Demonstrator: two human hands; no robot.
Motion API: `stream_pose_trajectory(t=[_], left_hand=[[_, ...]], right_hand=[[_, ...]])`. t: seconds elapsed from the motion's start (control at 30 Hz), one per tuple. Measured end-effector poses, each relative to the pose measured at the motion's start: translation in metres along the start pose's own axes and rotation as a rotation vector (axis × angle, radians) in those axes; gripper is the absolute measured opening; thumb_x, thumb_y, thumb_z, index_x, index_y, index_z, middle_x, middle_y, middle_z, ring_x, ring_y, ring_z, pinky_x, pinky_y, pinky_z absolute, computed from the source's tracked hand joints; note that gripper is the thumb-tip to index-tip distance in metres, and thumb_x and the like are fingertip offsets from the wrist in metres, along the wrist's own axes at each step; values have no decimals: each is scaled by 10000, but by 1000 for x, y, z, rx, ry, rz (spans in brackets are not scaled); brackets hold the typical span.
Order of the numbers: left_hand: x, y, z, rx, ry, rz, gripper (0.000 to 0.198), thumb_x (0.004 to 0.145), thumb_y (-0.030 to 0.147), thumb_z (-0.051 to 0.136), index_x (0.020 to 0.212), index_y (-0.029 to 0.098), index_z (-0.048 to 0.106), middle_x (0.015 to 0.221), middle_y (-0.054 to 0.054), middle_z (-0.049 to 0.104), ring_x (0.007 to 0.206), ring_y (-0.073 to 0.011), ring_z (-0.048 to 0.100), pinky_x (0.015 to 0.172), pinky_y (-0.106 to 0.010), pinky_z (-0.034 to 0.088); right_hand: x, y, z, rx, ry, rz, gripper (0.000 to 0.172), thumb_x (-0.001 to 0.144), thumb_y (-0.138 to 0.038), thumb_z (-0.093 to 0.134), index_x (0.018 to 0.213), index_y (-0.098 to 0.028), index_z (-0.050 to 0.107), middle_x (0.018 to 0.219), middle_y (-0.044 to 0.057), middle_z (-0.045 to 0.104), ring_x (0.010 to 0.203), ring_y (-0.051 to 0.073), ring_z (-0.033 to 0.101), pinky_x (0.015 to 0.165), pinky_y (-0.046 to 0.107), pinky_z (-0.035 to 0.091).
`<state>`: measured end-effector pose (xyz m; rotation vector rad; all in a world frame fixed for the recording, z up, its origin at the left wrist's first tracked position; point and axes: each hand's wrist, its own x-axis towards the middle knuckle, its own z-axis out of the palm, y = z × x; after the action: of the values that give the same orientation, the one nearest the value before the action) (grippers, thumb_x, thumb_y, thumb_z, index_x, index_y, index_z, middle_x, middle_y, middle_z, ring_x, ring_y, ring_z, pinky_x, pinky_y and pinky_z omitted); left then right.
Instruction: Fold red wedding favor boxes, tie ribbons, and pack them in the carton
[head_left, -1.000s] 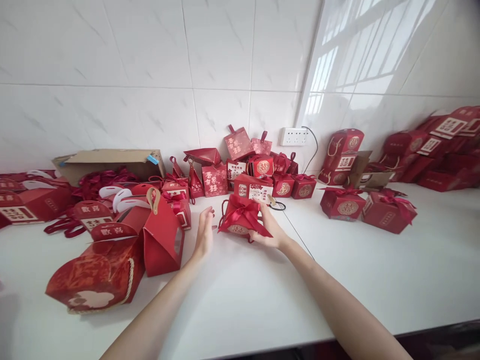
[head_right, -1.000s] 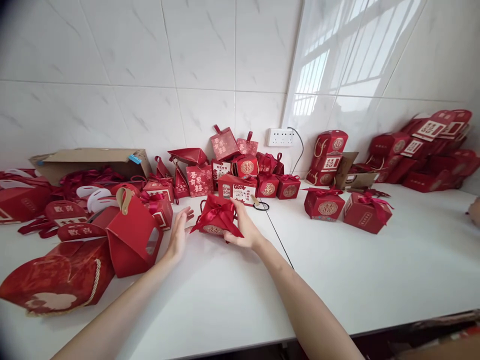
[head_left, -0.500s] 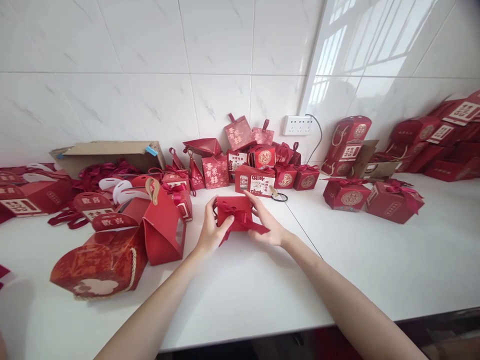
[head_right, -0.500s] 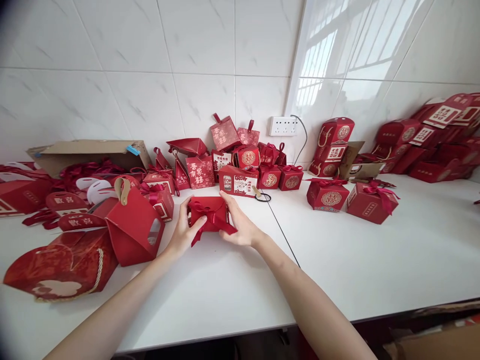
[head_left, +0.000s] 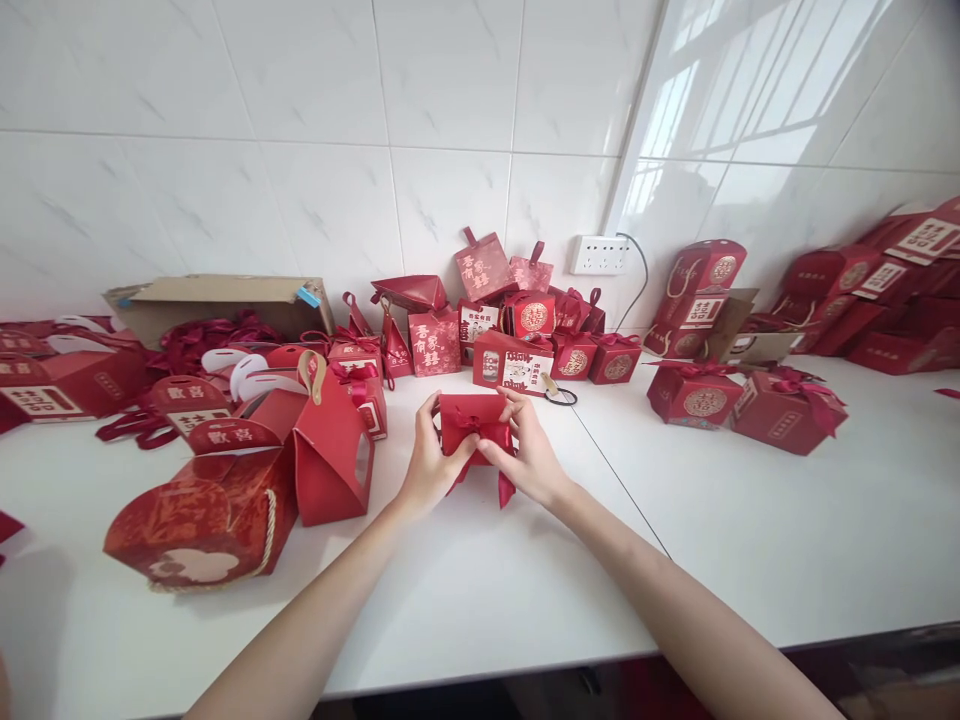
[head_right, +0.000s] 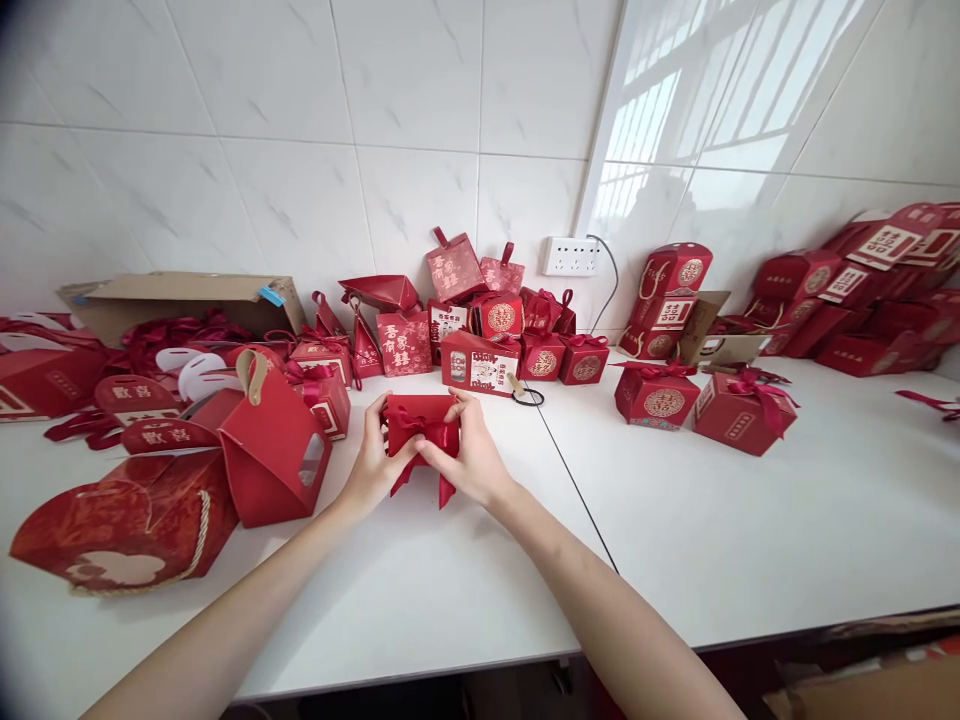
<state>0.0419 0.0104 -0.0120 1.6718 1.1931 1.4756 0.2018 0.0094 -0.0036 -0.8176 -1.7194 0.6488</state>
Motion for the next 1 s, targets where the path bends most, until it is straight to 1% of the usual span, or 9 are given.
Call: stream_pose_trajectory(t=[0.07,0.17,0.27,0.37,0.5,0.63,0.8,0.9,1.0], left_hand=[[-1,1,-1,55,55,56,707,729,409,655,1311,212,307,1339,-144,417,1244,-267,449,1018,-428,402],[-2,4,-2,90,133,181,670,710,391,676,1279,238,356,1352,-126,400,1265,-267,419,963,-402,431],[-1,7,-4,85,158,220,410,766,408,631,1115,244,490,1292,-100,459,1237,-257,444,905,-375,454],[-1,10,-4,72,190,184,188,821,390,571,895,220,537,1213,-89,512,1188,-239,486,897,-361,461],[-2,11,-3,-9,237,142,127,829,338,552,827,218,512,1195,-74,525,1185,-218,494,906,-334,480],[-2,11,-2,-70,259,71,131,806,335,552,775,212,519,1103,-57,525,1112,-205,527,890,-312,491],[0,11,-3,-98,307,-40,140,760,316,577,706,204,513,868,-13,506,861,-161,543,748,-250,472],[1,12,-4,-151,272,-121,189,756,324,573,651,199,478,721,16,474,698,-132,493,641,-233,419],[1,13,-4,-177,242,-139,217,743,329,569,616,196,454,623,36,428,595,-113,426,573,-229,374]], right_hand=[[1,-2,0,-40,18,12,208,855,-399,542,868,-228,423,1259,147,470,1338,262,357,999,438,414],[3,-3,-2,-37,40,32,125,885,-342,471,837,-229,449,1264,133,498,1238,236,472,923,399,466],[3,-3,-2,-54,46,26,118,879,-322,472,812,-225,476,1267,130,502,1215,233,490,915,391,470],[2,-4,-1,-37,49,35,134,869,-331,484,792,-222,490,1283,133,492,1222,240,486,909,394,473],[4,-5,-2,80,81,145,202,862,-405,498,763,-229,504,1296,112,509,1270,251,447,917,395,472],[6,-4,-4,236,98,238,280,833,-482,545,731,-221,534,1331,107,502,1264,268,461,994,425,416],[9,-5,-6,280,104,275,322,792,-500,596,663,-211,534,1322,116,529,1275,288,452,1051,451,334],[10,-6,-7,328,100,304,333,765,-502,626,640,-208,533,1320,112,538,1262,301,465,1031,447,347],[11,-4,-7,391,103,326,338,747,-495,654,633,-203,529,1339,110,525,1250,312,475,994,443,381]])
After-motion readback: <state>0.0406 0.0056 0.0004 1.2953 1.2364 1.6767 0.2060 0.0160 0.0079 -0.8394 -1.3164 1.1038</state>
